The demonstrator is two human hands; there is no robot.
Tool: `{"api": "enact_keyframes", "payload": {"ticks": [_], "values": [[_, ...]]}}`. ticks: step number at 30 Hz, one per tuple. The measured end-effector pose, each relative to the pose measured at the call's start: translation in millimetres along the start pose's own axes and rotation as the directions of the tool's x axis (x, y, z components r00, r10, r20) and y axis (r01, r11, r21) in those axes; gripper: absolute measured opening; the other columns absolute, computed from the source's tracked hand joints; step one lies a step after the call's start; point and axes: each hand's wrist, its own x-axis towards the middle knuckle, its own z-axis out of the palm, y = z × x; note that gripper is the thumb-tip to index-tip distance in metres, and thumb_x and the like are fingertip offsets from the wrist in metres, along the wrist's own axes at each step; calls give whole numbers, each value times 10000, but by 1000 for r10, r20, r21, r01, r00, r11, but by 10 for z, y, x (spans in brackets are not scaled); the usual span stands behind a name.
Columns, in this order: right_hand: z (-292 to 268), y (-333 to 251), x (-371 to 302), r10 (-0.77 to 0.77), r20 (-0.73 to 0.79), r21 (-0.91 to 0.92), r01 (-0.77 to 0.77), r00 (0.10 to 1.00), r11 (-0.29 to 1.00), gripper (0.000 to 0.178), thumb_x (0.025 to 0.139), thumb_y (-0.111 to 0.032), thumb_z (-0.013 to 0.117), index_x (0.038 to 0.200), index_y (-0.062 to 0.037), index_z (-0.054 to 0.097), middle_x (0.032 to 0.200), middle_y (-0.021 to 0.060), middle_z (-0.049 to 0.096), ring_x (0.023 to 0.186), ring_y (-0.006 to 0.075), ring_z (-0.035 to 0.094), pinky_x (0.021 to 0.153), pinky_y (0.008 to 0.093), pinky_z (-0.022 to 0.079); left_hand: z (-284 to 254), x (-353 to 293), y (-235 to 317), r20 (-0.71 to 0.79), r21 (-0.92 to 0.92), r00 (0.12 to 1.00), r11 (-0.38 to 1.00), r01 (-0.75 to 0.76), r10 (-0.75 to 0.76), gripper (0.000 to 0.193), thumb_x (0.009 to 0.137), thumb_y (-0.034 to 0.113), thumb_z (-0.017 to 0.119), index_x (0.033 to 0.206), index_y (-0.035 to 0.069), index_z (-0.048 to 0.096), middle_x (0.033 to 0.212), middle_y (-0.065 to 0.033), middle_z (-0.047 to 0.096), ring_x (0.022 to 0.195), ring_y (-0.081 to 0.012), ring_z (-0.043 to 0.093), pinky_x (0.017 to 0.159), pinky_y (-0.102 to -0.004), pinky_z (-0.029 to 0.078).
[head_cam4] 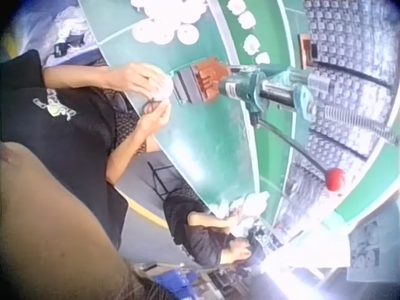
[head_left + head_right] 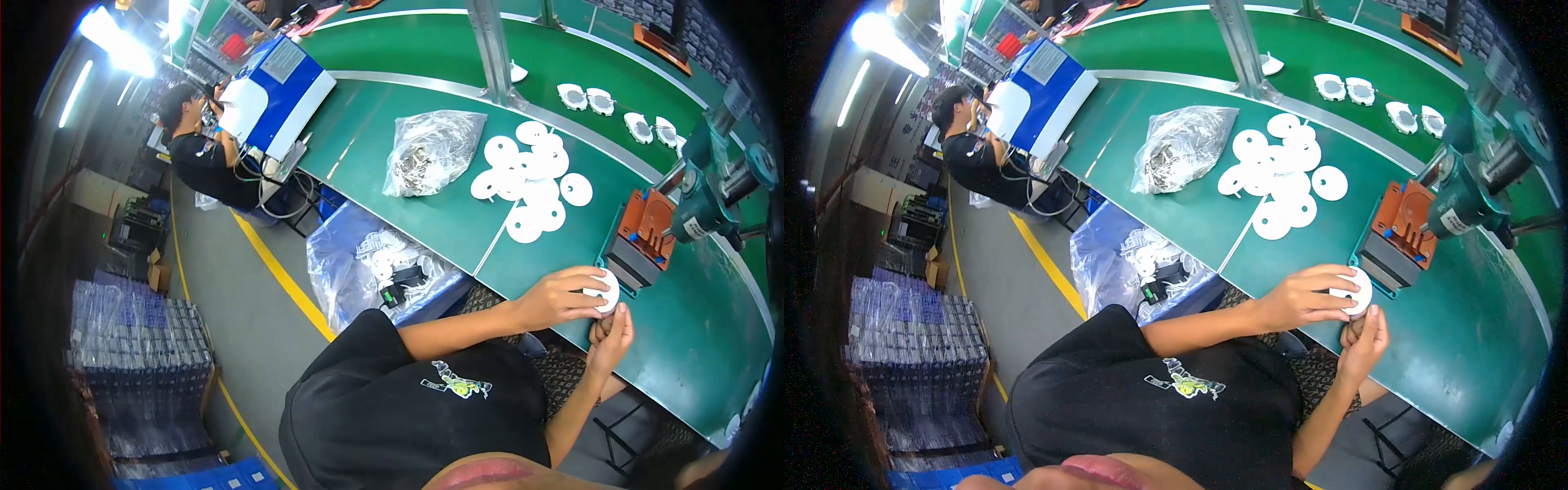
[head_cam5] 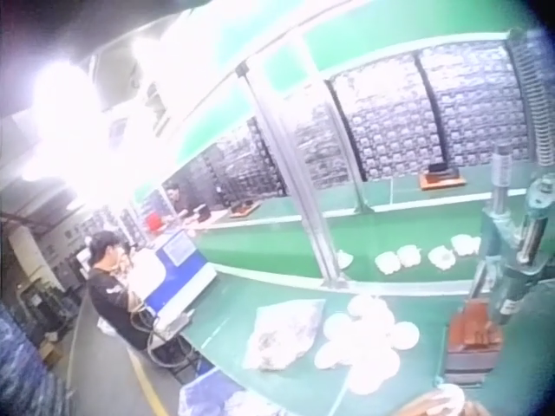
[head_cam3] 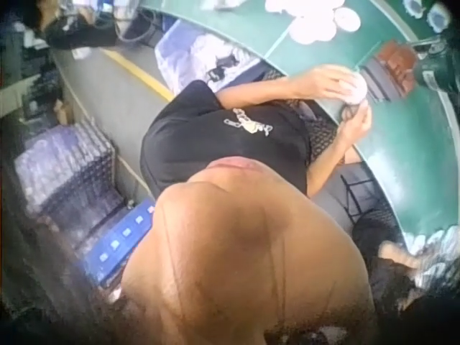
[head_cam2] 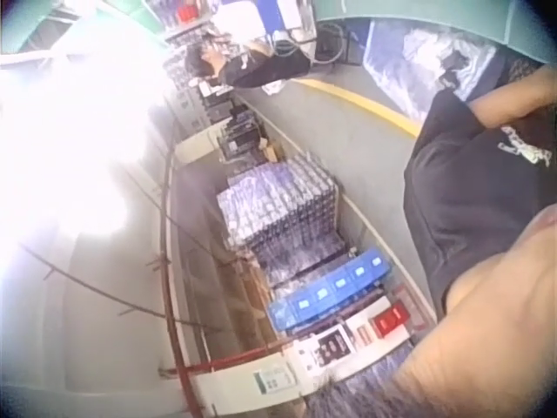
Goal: The person picks up a white plastic disc and a metal pin, inserts the pin into the disc, and places the assembly into a press. They pull the press lever down, remove the pressed component, and repeat the process.
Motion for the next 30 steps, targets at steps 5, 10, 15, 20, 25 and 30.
{"api": "enact_keyframes", "payload": {"ticks": [5, 10, 15, 20, 25, 30], "values": [[21, -3, -24, -16, -25, 22, 17, 1000, 1000, 322, 1020, -249, 481, 790, -26, 512, 552, -80, 277, 430, 13, 218, 389, 204, 162, -68, 406, 44, -44, 23, 996, 997, -74, 75, 235, 736, 154, 773, 937, 52, 707, 1118, -100, 650, 1142, -312, 591, 949, -415, 502], [23, 4, -50, -20, 39, -25, 21, 999, 999, 328, 1021, -240, 477, 793, -9, 522, 555, -76, 270, 437, 16, 214, 392, 206, 172, 37, 901, -161, 36, 149, 936, 925, -351, 349, 267, 747, 176, 763, 979, 67, 685, 1083, -93, 652, 1103, -298, 602, 961, -437, 487], [23, 50, -63, -42, 53, -44, 44, 998, 998, 324, 1025, -223, 469, 788, -8, 522, 560, -80, 273, 438, 7, 215, 395, 202, 167, 205, 972, -352, 46, 122, 936, 928, -351, 348, 272, 762, 153, 747, 1005, 63, 665, 1080, -79, 643, 1074, -293, 608, 964, -437, 485], [29, 39, -65, -52, 69, -67, 57, 996, 996, 321, 1026, -223, 467, 790, -12, 523, 565, -87, 279, 439, -2, 210, 396, 200, 162, 271, 1006, -378, 75, 216, 955, 930, -298, 289, 300, 813, 161, 698, 1094, 78, 635, 1140, -100, 616, 1147, -309, 561, 1040, -462, 415], [38, 33, -66, -48, 74, -73, 54, 996, 996, 320, 1026, -225, 469, 794, -12, 526, 564, -88, 280, 441, -4, 208, 397, 201, 157, 333, 940, -330, 62, 263, 984, 949, -175, 165, 309, 864, 198, 635, 1150, 84, 610, 1253, -136, 542, 1256, -353, 450, 1091, -506, 333], [25, 54, -58, -57, 71, -103, 64, 996, 993, 329, 1022, -246, 479, 791, -16, 520, 563, -86, 258, 440, 4, 197, 388, 203, 157, 332, 997, -289, 103, 280, 986, 948, -152, 128, 330, 870, 201, 617, 1171, 66, 596, 1265, -145, 522, 1287, -369, 411, 1101, -532, 296]]}}
